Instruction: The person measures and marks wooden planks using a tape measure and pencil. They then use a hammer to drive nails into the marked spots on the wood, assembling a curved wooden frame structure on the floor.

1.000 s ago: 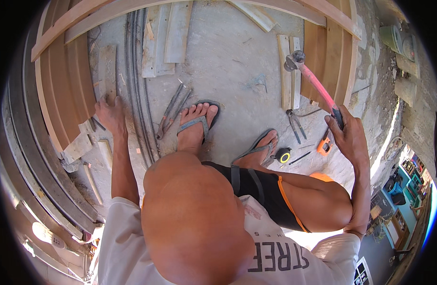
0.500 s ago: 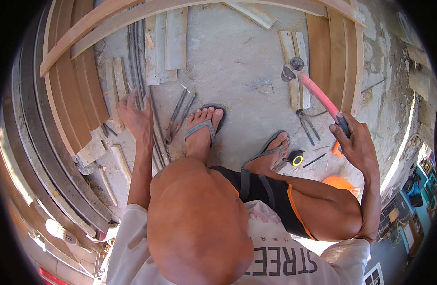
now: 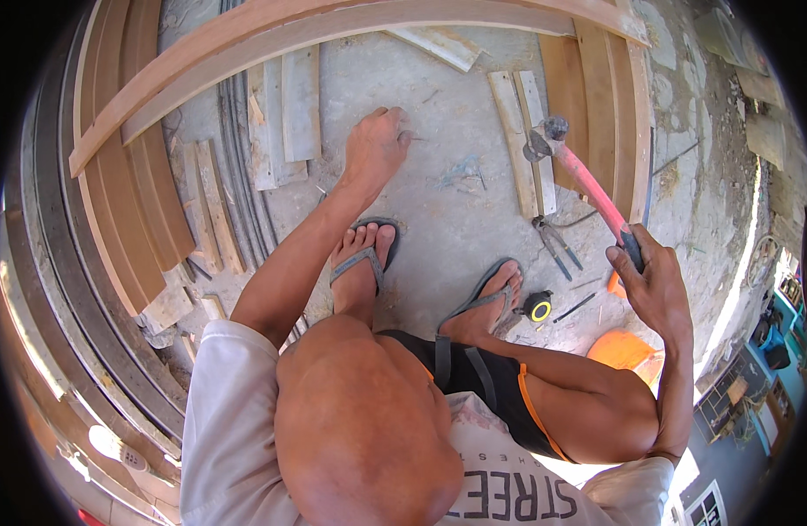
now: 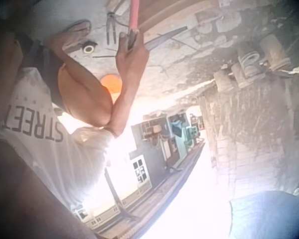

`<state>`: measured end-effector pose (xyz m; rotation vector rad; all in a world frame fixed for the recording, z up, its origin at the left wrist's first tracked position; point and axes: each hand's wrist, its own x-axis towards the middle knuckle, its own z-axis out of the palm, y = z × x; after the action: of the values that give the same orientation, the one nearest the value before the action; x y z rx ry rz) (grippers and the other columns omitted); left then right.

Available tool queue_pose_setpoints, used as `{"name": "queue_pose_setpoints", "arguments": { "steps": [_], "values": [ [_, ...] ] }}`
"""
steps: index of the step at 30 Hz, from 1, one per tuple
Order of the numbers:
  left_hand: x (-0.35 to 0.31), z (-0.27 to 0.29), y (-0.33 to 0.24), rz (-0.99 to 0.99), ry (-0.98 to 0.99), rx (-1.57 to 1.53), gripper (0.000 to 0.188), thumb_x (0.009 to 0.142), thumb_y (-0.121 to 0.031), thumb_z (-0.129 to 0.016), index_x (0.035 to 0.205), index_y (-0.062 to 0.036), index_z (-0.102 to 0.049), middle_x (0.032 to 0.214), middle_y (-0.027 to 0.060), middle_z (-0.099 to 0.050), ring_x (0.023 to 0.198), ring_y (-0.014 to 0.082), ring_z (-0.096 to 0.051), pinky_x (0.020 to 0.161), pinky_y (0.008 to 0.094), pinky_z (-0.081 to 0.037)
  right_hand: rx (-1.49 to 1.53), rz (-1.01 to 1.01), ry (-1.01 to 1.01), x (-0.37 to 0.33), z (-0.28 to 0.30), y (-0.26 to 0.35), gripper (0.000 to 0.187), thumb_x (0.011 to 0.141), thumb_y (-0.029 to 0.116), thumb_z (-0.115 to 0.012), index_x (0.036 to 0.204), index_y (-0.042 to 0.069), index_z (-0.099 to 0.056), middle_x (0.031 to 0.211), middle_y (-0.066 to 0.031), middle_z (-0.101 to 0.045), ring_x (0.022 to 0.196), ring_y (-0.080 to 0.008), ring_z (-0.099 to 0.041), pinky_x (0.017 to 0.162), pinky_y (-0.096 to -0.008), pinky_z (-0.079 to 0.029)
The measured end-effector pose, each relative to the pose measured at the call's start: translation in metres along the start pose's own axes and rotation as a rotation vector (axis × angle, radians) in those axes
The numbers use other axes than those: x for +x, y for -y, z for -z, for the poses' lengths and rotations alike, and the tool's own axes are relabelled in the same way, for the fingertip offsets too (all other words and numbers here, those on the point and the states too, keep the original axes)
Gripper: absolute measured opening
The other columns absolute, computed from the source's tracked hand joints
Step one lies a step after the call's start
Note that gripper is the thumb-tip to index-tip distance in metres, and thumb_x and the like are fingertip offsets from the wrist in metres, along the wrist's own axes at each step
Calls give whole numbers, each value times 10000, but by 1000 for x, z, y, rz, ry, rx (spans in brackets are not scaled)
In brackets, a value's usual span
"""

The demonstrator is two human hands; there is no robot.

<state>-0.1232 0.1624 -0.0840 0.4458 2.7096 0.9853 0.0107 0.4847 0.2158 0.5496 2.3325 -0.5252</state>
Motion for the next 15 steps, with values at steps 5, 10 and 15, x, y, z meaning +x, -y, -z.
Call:
{"name": "queue_pose_setpoints", "arguments": {
  "steps": [5,10,15],
  "values": [
    [17,-5,11,-58,33,22,194,867,-96,-772,1054,-46,-772,1012,187,-739,937,411,-737,827,489,-586,-48,56,8,2,-1,-4,335,1052,301,-708,1121,-20,-646,673,-221,-543,586,-358,-485,606,-455,-418],
    [9,-15,1,-44,202,45,148,879,-109,-764,1009,-38,-763,1008,196,-723,962,434,-729,835,505,-597,-42,49,36,7,-2,-6,325,1049,292,-707,1122,-18,-641,676,-218,-553,590,-368,-501,610,-461,-421],
    [-8,-38,20,-65,14,99,62,895,-48,-687,930,-11,-721,1019,211,-682,1026,438,-684,866,530,-569,-47,85,79,19,-7,7,306,1051,275,-696,1115,-18,-635,671,-196,-566,584,-356,-532,612,-446,-429]
  ]
}}
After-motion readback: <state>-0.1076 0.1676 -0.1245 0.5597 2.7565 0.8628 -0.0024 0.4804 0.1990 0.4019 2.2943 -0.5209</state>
